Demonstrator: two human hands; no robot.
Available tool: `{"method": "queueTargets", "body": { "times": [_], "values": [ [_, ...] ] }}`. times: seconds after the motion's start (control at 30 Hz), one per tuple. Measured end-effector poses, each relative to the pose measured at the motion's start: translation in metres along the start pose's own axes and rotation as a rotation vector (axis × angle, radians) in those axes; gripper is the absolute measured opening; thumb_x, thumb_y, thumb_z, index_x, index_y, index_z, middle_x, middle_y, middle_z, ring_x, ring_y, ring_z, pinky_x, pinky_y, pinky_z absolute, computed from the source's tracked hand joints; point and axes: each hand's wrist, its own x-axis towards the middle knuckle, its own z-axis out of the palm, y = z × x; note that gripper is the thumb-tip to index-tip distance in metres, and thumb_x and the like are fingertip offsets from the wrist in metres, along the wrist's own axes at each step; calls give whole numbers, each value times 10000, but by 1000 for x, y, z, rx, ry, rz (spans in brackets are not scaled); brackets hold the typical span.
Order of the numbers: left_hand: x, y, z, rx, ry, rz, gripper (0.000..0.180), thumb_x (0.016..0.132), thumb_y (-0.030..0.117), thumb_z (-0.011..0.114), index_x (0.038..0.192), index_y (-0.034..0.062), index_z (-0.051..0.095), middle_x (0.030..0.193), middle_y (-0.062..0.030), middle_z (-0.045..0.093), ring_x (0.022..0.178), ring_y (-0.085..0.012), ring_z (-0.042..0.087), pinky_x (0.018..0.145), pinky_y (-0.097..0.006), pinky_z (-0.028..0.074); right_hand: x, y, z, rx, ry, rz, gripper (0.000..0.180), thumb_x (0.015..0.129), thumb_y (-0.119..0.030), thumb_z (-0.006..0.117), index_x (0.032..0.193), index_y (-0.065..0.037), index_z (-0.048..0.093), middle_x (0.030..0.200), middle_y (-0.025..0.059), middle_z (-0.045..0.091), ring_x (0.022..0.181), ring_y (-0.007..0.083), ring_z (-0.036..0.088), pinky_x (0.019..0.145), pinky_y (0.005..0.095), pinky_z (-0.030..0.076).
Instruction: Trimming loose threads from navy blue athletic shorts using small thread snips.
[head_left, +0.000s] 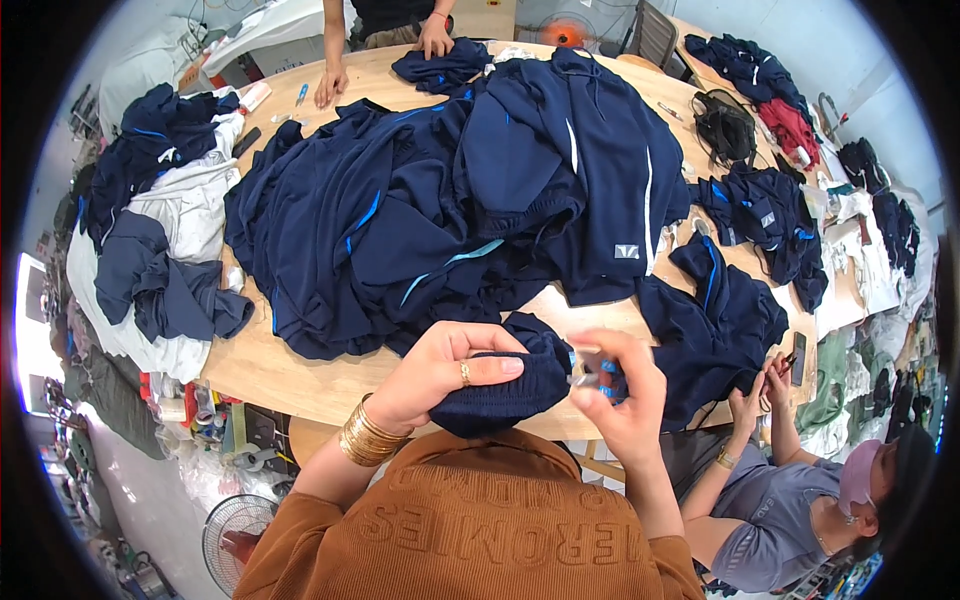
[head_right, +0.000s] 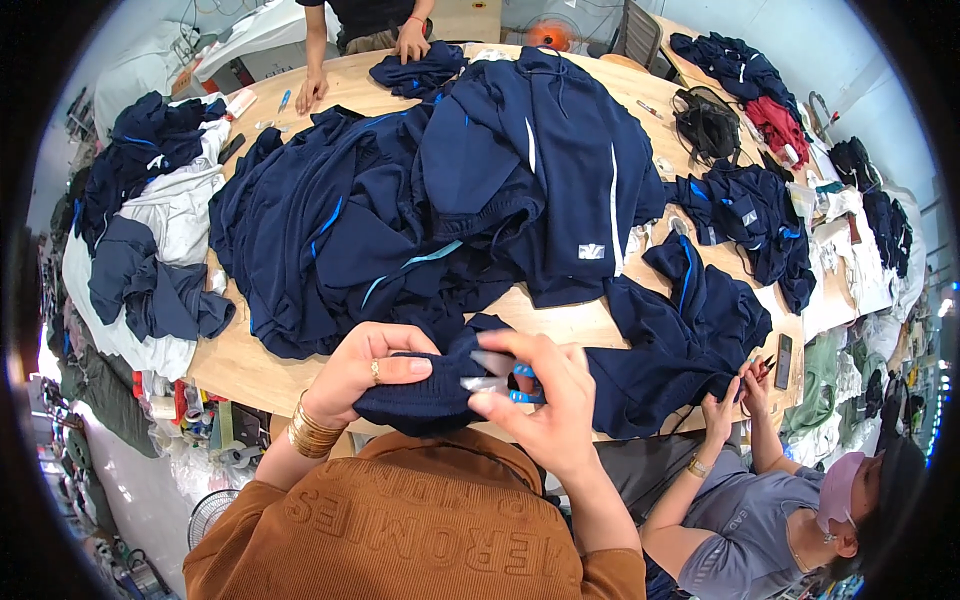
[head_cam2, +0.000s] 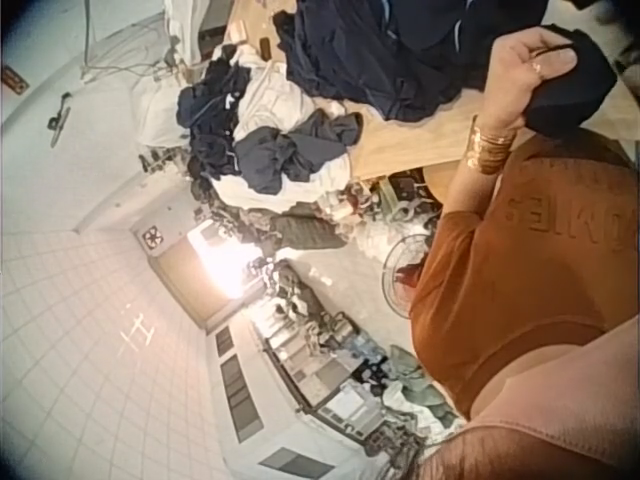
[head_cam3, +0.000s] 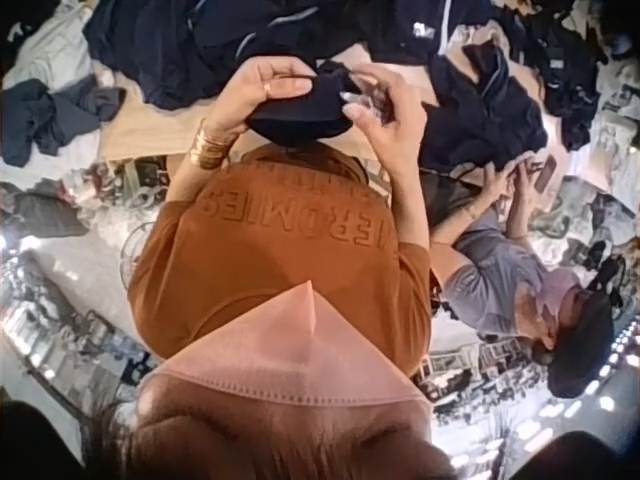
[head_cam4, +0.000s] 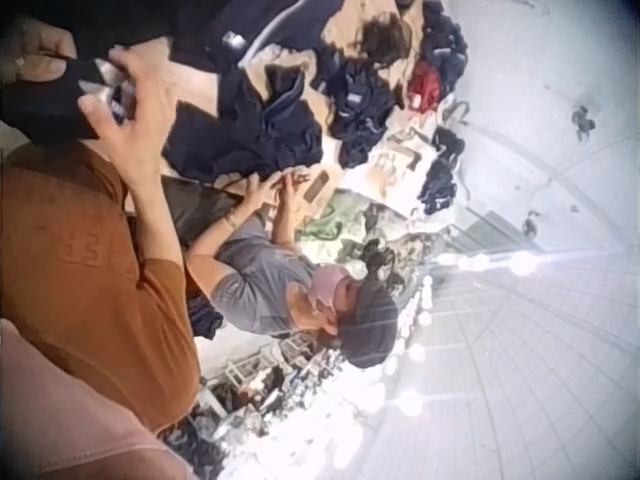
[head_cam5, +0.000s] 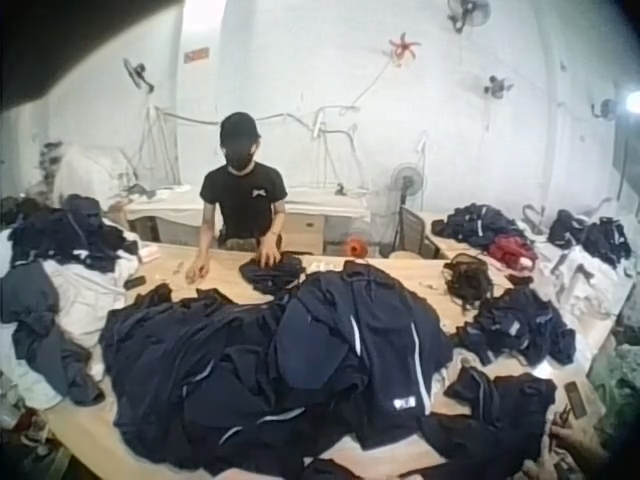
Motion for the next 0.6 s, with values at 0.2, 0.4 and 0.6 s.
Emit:
{"method": "queueTargets", "body": {
  "times": [0.2, 0.4, 0.6],
  "values": [
    [3, 3, -7, 253, -134, 22, 234, 814, 148, 659, 970, -20, 614, 871, -8, 631, 793, -51, 555, 741, -195, 446, 5, 13, 4, 684, -213, 394, 209, 619, -37, 756, 726, -31, 577, 687, 14, 515, 618, 82, 450, 548, 228, 353],
    [-11, 20, -49, 474, -302, -121, 277, 762, 188, 717, 881, -37, 607, 772, 18, 578, 738, -35, 481, 679, -204, 430, 16, 27, -15, 1040, 174, 560, 89, 693, -28, 608, 662, -21, 524, 666, 18, 479, 605, 87, 437, 536, 201, 323],
    [-21, 20, -66, 653, -187, 75, 243, 775, 189, 701, 860, -20, 612, 721, -13, 575, 705, -47, 484, 660, -214, 429, 9, 44, -23, 1126, 236, 610, 75, 710, -25, 605, 700, -23, 530, 746, 43, 520, 652, 113, 518, 608, 205, 412]
  ]
}}
